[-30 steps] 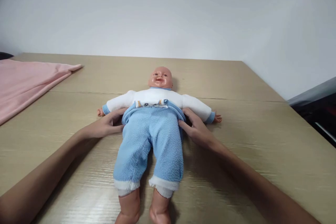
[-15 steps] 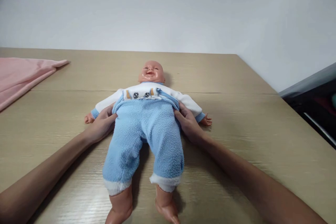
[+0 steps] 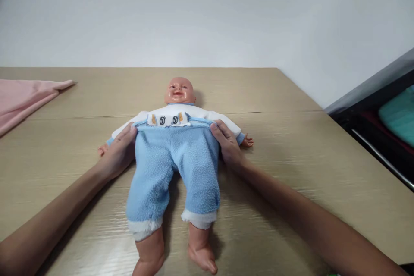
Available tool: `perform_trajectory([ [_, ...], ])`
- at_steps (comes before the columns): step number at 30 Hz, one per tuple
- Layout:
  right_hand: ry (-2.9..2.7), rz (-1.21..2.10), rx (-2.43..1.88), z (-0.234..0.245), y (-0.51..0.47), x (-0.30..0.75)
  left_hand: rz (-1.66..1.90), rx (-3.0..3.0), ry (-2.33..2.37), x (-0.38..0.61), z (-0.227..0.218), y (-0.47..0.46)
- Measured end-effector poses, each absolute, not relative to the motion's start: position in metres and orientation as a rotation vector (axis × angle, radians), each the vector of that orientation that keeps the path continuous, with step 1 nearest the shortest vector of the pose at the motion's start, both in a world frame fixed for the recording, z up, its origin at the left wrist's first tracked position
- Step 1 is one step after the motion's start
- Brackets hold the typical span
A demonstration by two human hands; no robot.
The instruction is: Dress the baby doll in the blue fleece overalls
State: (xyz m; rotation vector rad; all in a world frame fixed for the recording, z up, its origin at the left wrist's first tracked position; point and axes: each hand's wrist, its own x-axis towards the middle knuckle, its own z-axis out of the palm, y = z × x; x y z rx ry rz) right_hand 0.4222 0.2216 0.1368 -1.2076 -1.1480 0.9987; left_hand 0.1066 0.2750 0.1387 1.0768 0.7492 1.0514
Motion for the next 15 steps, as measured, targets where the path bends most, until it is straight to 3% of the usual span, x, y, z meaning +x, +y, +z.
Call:
perform_trajectory([
  [9,-1.224,0.673,-1.311,0.131,0.226,0.424,1.278,1.163,0.871,0.112,0.130,0.279],
  [15,-1.380,0.369,-1.237,0.184,0.239,0.394,1.482,1.091,0.781,0.115,0.132,0.279],
])
